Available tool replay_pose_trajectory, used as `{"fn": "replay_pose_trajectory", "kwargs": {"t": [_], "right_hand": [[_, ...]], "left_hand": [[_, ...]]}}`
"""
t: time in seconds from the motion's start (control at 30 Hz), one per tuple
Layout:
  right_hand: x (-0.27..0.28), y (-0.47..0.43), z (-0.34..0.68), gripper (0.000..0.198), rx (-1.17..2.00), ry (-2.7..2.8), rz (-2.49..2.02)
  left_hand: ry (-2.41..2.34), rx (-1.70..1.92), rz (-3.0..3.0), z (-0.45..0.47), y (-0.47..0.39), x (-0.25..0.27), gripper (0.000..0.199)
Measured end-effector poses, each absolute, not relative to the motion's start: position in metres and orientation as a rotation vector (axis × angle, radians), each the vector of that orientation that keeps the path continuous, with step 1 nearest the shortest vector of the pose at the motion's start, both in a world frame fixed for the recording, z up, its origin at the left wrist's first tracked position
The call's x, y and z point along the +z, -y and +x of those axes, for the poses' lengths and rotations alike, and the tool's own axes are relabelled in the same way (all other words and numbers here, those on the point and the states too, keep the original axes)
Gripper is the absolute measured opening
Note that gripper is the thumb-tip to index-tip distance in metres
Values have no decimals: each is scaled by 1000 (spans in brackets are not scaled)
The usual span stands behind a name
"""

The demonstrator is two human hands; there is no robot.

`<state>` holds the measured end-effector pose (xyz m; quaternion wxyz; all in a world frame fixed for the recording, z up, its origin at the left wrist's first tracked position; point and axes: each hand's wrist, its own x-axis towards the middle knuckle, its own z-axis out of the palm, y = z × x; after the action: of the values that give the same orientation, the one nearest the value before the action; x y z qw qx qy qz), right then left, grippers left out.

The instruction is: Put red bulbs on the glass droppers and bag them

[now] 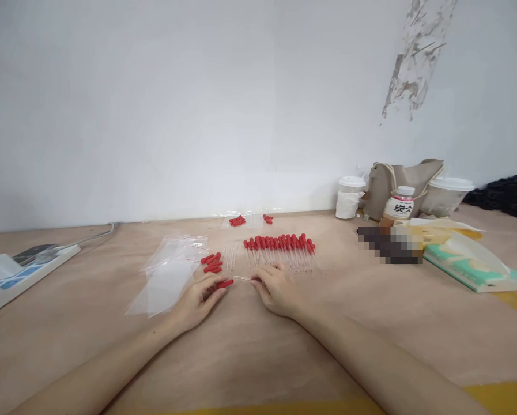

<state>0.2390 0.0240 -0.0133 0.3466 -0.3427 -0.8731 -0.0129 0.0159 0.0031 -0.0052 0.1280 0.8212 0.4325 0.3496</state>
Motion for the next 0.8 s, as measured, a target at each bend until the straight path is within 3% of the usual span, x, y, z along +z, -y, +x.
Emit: {"fn": "replay_pose_trajectory", "kwargs": {"t": [0.43, 0.8], "right_hand": [[-17, -26, 237, 18, 49, 2278, -842], [-16, -27, 237, 20, -9, 2343, -807]], "left_hand": [[-1192, 1000, 2189, 20, -5, -3, 16], [-1111, 939, 2104, 20, -5, 0, 23]]}}
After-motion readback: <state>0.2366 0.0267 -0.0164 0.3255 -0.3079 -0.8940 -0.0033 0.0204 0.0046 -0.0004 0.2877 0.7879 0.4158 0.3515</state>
